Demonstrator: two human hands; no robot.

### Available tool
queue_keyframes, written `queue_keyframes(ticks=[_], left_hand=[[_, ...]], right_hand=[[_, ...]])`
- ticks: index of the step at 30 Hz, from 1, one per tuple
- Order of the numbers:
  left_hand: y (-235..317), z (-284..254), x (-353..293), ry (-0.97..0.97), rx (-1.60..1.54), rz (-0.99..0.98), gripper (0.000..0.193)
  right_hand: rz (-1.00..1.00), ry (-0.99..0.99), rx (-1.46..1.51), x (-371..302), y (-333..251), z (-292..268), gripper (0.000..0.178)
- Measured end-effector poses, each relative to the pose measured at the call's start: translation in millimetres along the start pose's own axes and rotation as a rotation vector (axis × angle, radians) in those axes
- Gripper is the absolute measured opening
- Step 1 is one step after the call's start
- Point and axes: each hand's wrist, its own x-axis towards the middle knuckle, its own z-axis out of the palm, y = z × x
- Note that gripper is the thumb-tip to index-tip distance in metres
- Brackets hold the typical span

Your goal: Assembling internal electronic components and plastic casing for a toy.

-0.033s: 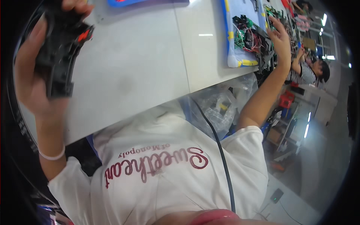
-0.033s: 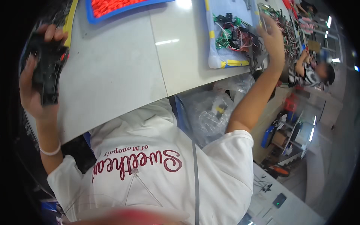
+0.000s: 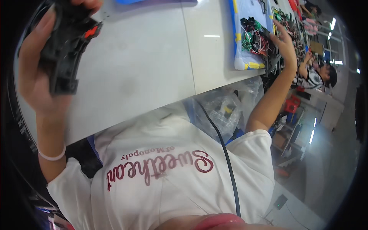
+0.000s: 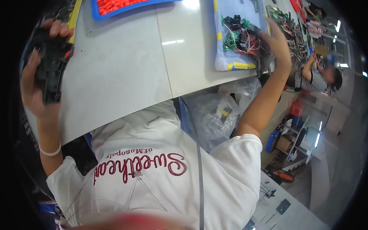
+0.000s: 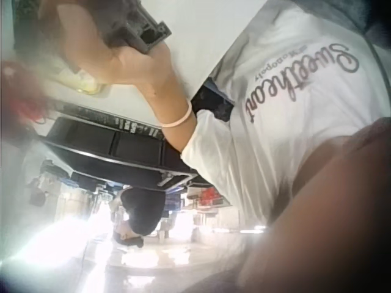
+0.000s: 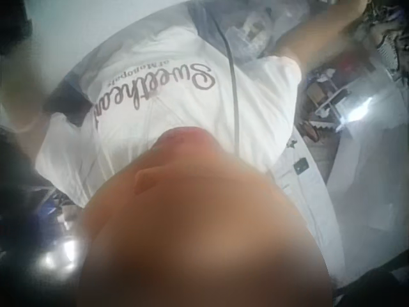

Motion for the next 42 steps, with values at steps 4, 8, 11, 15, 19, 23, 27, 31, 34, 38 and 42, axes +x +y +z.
queue_keyframes(ticks=[4,8,11,15,19,23,27,31,34,38,42], left_hand=[[-9.1,-11.3,3.3,-0.052,0.025,0.129,0.050],[-4.7,15.8,8.8,0.157,0.088,0.172,0.047],[-4.9,24.4,10.9,0.323,0.109,0.217,0.046],[-2.8,23.3,8.9,0.273,0.119,0.238,0.044],[0.6,19.7,5.4,0.336,0.118,0.226,0.044],[6.4,23.8,8.1,0.233,0.131,0.204,0.045],[6.5,19.8,8.7,0.248,0.068,0.188,0.045],[2.8,15.4,12.3,0.133,-0.173,0.166,0.042],[2.2,20.5,12.2,0.053,-0.354,0.148,0.040],[-4.3,19.2,17.8,-0.068,-0.612,0.145,0.038],[-6.2,20.8,18.5,-0.173,-0.847,0.119,0.035]], right_hand=[[0.107,-0.196,0.012,25.4,7.7,11.9,0.027],[-0.017,0.056,-0.235,25.1,-9.9,-3.9,0.021],[-0.097,0.417,-0.290,14.8,-47.9,-40.1,0.022],[-0.186,0.747,-0.286,2.6,-93.7,-62.4,0.024],[-0.123,0.672,-0.262,6.4,-101.3,-68.9,0.025],[-0.177,0.813,0.060,-7.4,-116.6,-72.4,0.027],[-0.291,1.004,0.083,-20.7,-157.7,-72.8,0.024],[-0.632,1.162,0.332,-13.3,-178.9,-90.0,0.026],[-0.275,0.793,-0.273,12.7,-173.1,-70.5,0.024],[-0.476,1.092,0.056,27.7,-132.6,-79.1,0.027],[-0.498,1.188,-0.032,26.2,-137.9,-76.9,0.027]])
